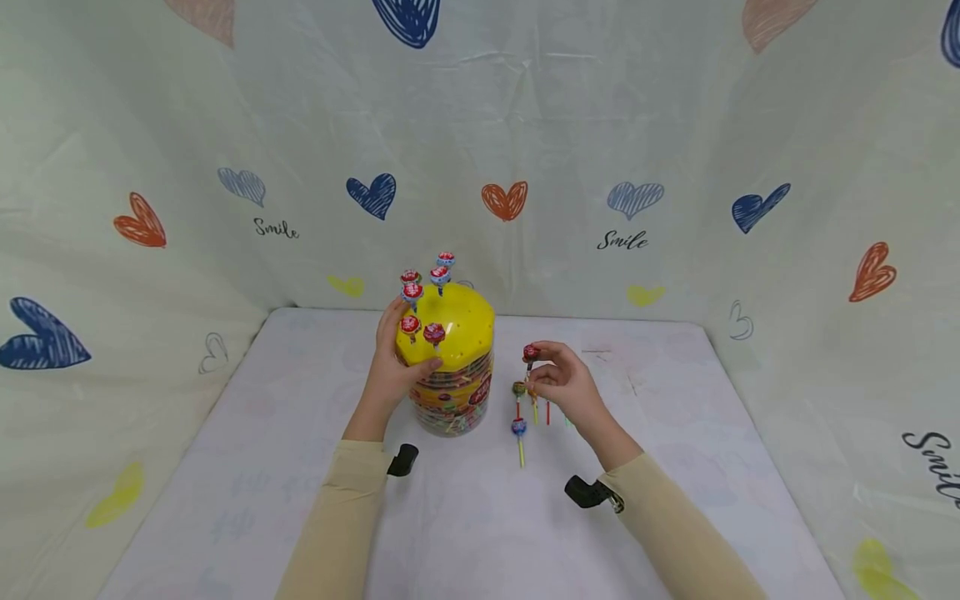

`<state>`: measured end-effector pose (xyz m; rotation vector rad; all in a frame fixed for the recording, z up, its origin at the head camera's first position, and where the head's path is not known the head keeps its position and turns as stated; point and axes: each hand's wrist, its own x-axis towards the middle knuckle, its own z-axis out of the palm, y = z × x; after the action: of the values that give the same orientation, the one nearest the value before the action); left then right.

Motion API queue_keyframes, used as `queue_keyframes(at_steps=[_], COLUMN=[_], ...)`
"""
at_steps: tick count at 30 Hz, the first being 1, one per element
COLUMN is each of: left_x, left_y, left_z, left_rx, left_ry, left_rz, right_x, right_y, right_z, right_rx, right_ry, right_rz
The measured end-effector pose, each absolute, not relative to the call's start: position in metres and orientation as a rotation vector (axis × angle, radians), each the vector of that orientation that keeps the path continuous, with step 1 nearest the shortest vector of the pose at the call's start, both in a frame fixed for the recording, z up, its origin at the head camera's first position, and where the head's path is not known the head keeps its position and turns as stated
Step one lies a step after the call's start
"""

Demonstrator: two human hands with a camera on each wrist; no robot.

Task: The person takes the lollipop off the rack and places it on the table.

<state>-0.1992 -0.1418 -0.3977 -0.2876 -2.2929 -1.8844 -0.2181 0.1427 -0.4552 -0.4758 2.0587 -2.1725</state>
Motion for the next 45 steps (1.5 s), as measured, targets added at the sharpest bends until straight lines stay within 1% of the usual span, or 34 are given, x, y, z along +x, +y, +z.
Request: queue_keyframes(at_steps=[5,11,19,26,35,40,42,45], left_x=[-0.199,-0.199,-0.198,-0.199,-0.199,-0.199,-0.199,-0.198], left_y=[-0.142,-0.142,-0.141,-0.142,-0.142,-0.142,-0.142,-0.142], left_z=[-0.397,-0.396,-0.396,-0.397,-0.397,-0.397,-0.397,-0.397], left_rx=[-0.287,-0.288,-0.287,-0.297,-0.300,-0.303,-0.306,-0.305], left_ry=[-2.293,-2.283,-2.295,-2.287,-2.292,-2.289,-2.286,-2.282], left_rz=[-1.890,-1.899,-1.875,-1.871,-1.865,-1.870,-1.868,-1.876], right_x=[-0.214,-0.213,-0.209,-0.204,-0.201,-0.201,-0.197,-0.197], right_y=[0.148,0.153,0.160,0.164,0.166,0.165,0.163,0.162], right_z=[-0.476,-0.498,-0.522,-0.543,-0.557,-0.559,-0.548,-0.549], right_rx=[-0.396,-0.235,-0.113,-0.131,-0.170,-0.186,-0.203,-0.226], right_ry=[2.069,2.129,2.159,2.170,2.264,2.307,2.327,2.370], right_rz=[-2.120,-2.038,-1.965,-1.901,-1.767,-1.696,-1.659,-1.602])
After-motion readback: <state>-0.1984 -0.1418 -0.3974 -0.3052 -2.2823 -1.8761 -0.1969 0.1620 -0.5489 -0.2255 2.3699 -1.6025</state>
